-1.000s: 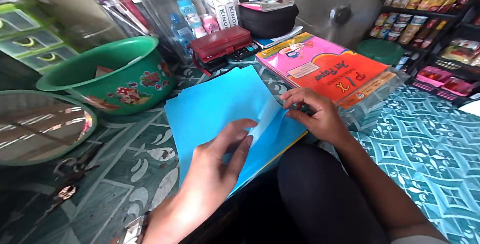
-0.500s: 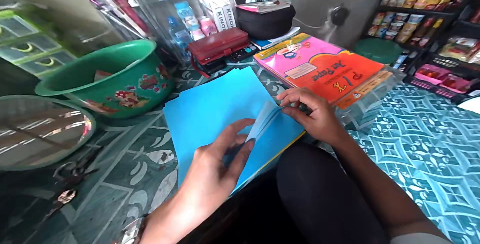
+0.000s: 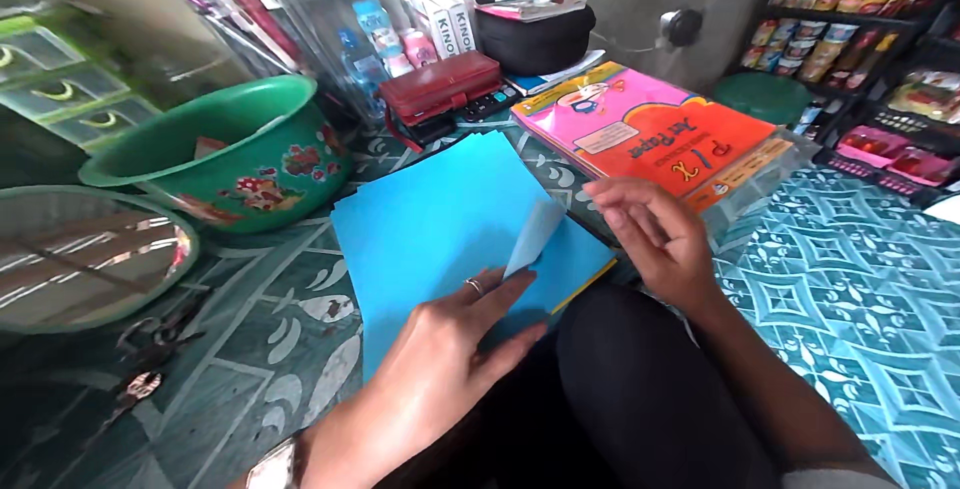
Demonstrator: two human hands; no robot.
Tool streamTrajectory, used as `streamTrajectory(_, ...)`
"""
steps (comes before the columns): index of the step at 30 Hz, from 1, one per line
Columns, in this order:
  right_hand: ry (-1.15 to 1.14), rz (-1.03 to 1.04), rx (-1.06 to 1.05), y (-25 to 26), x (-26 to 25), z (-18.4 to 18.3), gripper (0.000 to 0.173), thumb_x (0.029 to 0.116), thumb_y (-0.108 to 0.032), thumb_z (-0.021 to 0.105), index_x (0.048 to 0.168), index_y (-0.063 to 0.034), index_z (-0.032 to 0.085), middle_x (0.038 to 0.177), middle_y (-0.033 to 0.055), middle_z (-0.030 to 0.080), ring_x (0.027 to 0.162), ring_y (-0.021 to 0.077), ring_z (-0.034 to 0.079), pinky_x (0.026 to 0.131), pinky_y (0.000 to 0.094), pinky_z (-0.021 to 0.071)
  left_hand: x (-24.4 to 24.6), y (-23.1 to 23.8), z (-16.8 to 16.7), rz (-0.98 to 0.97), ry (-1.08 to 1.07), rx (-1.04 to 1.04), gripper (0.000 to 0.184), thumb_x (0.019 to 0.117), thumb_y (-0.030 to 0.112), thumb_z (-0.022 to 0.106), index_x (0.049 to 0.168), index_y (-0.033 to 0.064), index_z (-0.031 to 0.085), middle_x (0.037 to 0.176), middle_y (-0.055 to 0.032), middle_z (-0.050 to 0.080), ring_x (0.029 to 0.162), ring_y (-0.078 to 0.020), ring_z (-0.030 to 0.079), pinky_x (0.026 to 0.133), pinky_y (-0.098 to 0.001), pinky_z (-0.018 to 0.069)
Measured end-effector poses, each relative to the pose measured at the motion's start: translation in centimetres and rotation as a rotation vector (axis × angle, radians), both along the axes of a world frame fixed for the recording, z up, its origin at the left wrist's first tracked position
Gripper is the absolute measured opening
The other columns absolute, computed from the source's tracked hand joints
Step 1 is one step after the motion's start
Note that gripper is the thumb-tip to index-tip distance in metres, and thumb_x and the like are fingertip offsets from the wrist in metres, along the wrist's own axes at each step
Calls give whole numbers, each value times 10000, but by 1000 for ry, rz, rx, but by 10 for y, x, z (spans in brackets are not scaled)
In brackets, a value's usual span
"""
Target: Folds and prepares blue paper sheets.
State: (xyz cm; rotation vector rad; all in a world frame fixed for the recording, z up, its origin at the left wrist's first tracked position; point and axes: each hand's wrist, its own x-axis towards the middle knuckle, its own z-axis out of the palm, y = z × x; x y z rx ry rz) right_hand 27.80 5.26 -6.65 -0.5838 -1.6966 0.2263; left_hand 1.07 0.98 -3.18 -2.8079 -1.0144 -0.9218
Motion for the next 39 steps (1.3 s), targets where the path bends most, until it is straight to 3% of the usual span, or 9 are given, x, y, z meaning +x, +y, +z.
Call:
streamTrajectory(7, -11, 7, -46, -32, 15, 11, 192, 1056, -163, 541, 1153, -52, 665, 1226, 17, 690, 1157, 96, 652, 973, 279, 567, -7, 5, 9, -17, -72, -198, 442, 953, 462, 661, 1257, 151, 739, 1161, -20, 746, 1067, -35, 685, 896, -204, 559)
streamTrajectory(11, -222, -125, 21, -38, 10, 16, 209, 1024, -159, 600, 1088, -23, 746, 1235, 91, 692, 1195, 135, 633, 1011, 270, 534, -9, 7, 11, -25, -72, -229, 438, 956, 460, 656, 1249, 145, 741, 1163, -15, 742, 1073, -31, 682, 905, -206, 560)
streamTrajectory(14, -481, -219, 89, -35, 5, 17, 239, 1013, -237, 619, 1120, -103, 787, 1357, 133, 642, 1269, 272, 581, 1081, 412, 464, -8, 7, 11, -22, -55, -217, 408, 972, 444, 633, 1235, 155, 749, 1167, -7, 742, 1084, -21, 676, 909, -195, 549)
streamTrajectory(16, -557, -245, 125, -29, 0, 18, 199, 1004, -199, 617, 1040, -143, 805, 1378, 127, 637, 1286, 319, 571, 1082, 489, 449, -8, 6, 12, -26, -57, -213, 386, 991, 418, 609, 1232, 152, 750, 1167, -5, 744, 1080, -19, 680, 908, -193, 552)
streamTrajectory(26, -464, -245, 185, -16, -14, 31, 138, 940, -200, 707, 905, -113, 808, 1212, 92, 711, 1220, 287, 592, 1022, 445, 450, -8, 8, 13, -38, -105, -268, 347, 1019, 355, 580, 1234, 140, 747, 1151, 12, 747, 1048, 12, 680, 896, -172, 554)
streamTrajectory(29, -468, -278, 162, -19, -15, 33, 164, 946, -227, 707, 1012, -109, 800, 1291, 122, 683, 1223, 312, 596, 1005, 469, 463, -9, 8, 14, -40, -113, -273, 315, 1028, 297, 565, 1202, 117, 757, 1117, 13, 750, 1007, 34, 677, 880, -148, 544)
streamTrajectory(32, -490, -294, 154, -26, -13, 34, 223, 959, -241, 689, 1141, -130, 755, 1385, 153, 615, 1289, 335, 554, 1037, 491, 449, -7, 7, 12, -21, -167, -243, 250, 993, 215, 577, 1069, 81, 773, 1007, 15, 749, 907, 64, 666, 812, -111, 538)
streamTrajectory(36, -487, -276, 166, -26, -7, 26, 153, 976, -227, 672, 950, -152, 803, 1405, 154, 612, 1366, 343, 498, 1078, 507, 419, -4, 6, 7, 28, -210, -193, 210, 979, 239, 612, 986, 95, 764, 874, 42, 710, 748, 77, 605, 682, -89, 498)
streamTrajectory(39, -475, -285, 149, -26, -7, 23, 172, 980, -232, 667, 911, -140, 795, 1397, 147, 620, 1370, 338, 497, 1089, 516, 409, -2, 4, 3, 40, -182, -153, 244, 996, 270, 607, 1134, 104, 722, 869, 6, 716, 762, 16, 653, 712, -155, 549)
